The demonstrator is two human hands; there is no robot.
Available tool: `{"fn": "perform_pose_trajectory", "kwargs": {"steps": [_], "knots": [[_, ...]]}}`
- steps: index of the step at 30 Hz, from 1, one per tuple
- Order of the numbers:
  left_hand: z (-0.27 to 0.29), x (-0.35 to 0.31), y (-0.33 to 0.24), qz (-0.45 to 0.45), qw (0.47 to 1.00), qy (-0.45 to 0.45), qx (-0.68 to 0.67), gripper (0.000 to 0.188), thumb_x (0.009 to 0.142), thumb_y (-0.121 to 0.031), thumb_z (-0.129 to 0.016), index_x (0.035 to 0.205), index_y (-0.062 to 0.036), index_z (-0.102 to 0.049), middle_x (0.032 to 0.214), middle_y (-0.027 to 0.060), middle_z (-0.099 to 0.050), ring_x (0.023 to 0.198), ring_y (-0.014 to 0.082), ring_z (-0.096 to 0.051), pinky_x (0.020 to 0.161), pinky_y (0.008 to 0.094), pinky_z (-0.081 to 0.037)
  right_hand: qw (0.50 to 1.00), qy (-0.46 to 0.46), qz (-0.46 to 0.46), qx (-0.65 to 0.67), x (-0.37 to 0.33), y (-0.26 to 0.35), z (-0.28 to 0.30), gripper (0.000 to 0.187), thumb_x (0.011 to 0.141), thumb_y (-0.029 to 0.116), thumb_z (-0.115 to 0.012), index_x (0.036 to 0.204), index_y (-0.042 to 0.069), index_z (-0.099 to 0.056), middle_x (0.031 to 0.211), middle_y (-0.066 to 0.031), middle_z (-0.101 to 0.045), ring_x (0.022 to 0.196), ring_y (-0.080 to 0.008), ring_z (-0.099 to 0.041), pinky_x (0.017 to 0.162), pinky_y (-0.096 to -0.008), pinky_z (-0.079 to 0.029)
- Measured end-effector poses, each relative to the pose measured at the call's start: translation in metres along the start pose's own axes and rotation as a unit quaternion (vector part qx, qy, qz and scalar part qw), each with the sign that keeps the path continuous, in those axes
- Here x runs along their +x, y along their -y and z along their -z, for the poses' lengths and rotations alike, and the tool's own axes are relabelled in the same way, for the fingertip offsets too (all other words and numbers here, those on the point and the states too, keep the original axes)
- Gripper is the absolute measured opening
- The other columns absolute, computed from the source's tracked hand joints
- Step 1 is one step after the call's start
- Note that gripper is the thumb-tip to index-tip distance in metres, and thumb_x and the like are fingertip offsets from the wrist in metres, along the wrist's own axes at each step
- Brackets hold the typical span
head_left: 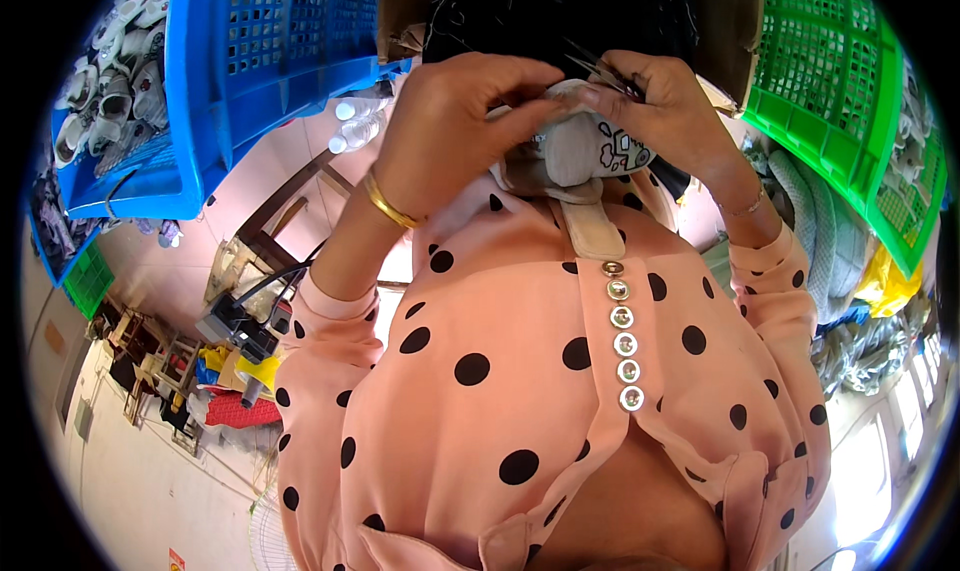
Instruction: The person sits in a workshop environment and uses a pair of scissors to trim loose threads and excess fabric from the edges of small, light-colored shoes. They handle the shoes one at a time, picking them from a blue crate, performing the trimming, and placing them into a cardboard box.
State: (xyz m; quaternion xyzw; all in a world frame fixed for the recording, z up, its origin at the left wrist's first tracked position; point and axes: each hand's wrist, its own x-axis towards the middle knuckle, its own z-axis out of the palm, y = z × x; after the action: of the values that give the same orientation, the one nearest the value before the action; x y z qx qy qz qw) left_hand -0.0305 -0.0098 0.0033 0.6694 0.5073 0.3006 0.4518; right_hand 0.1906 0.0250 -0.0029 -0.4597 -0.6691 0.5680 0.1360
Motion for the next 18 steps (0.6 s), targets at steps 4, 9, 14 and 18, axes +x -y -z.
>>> {"fn": "perform_pose_trajectory", "kwargs": {"steps": [4, 9, 14, 18], "knots": [[-0.005, 0.002, -0.005, -0.123, 0.982, -0.051, 0.132, 0.019, 0.076, 0.000, -0.072, 0.094, -0.0038, -0.073, 0.077, 0.0088, -0.068, 0.063, 0.0218, -0.063, 0.055, 0.0281, -0.049, 0.999, 0.014, -0.034, 0.002, -0.001, 0.010, 0.001, 0.030, 0.090, 0.025, -0.066, 0.080, -0.002, -0.056, 0.062, -0.0009, -0.043, 0.061, -0.0059, -0.037, 0.052, -0.0253, -0.036], [0.002, -0.001, 0.015, -0.067, 0.940, -0.066, 0.329, 0.022, 0.080, -0.002, -0.066, 0.101, -0.0078, -0.067, 0.081, 0.0088, -0.067, 0.070, 0.0255, -0.063, 0.063, 0.0324, -0.050, 0.998, 0.008, -0.052, -0.022, -0.005, 0.011, 0.002, 0.035, 0.090, 0.028, -0.068, 0.078, -0.001, -0.054, 0.064, 0.0012, -0.041, 0.064, -0.0047, -0.036, 0.054, -0.0247, -0.035], [0.024, 0.014, 0.040, -0.148, 0.841, -0.235, 0.464, 0.029, 0.079, -0.010, -0.070, 0.108, -0.0092, -0.066, 0.097, 0.0108, -0.068, 0.094, 0.0266, -0.060, 0.084, 0.0376, -0.047, 0.998, 0.008, -0.056, 0.021, -0.008, 0.007, 0.003, 0.034, 0.090, 0.028, -0.068, 0.080, -0.002, -0.055, 0.066, 0.0011, -0.044, 0.065, -0.0047, -0.037, 0.055, -0.0242, -0.037], [0.002, -0.003, -0.006, -0.020, 0.997, -0.031, 0.073, 0.028, 0.076, -0.013, -0.076, 0.102, -0.0070, -0.068, 0.092, 0.0069, -0.069, 0.086, 0.0238, -0.061, 0.076, 0.0328, -0.049, 0.999, 0.019, -0.033, 0.016, -0.007, 0.009, 0.003, 0.031, 0.090, 0.026, -0.068, 0.084, -0.002, -0.058, 0.066, 0.0013, -0.047, 0.065, -0.0041, -0.039, 0.056, -0.0235, -0.037]]}}
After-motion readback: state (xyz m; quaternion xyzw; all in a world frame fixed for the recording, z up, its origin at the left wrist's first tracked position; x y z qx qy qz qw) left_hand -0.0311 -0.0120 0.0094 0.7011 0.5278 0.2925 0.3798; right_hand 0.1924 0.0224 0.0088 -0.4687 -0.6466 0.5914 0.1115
